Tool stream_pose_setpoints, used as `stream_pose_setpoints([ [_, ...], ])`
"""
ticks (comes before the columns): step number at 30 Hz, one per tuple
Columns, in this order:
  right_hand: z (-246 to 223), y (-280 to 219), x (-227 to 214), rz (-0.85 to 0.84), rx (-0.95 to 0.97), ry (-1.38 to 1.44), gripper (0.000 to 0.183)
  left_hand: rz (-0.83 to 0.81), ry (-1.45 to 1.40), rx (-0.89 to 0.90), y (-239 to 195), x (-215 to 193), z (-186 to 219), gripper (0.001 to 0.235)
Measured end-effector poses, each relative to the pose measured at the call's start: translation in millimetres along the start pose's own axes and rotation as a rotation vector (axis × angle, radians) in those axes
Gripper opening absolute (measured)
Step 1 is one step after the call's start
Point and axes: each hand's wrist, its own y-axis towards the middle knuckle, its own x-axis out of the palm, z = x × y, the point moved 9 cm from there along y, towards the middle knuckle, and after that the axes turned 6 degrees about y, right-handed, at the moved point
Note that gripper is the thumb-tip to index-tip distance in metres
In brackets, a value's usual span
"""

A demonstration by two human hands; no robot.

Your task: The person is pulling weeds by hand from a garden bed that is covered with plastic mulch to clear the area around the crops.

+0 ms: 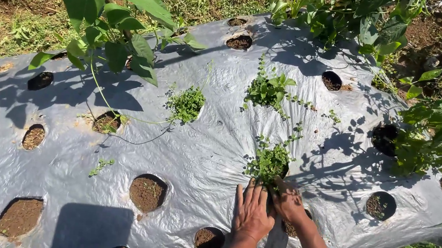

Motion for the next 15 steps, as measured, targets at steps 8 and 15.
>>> stream_pose_setpoints([
  [8, -9.6, 8.8, -33.7, 0.25, 0.036, 0.07, 0.026, 0.031, -0.002, -0.003, -2.9, -6.4, 0.4, 0.063],
  [15, -40.0, 12.8, -41.8, 0.003, 0.455, -0.229, 0.031, 0.245, -0.023, 0.046, -8.5, -17.1, 1.7, 0.054],
])
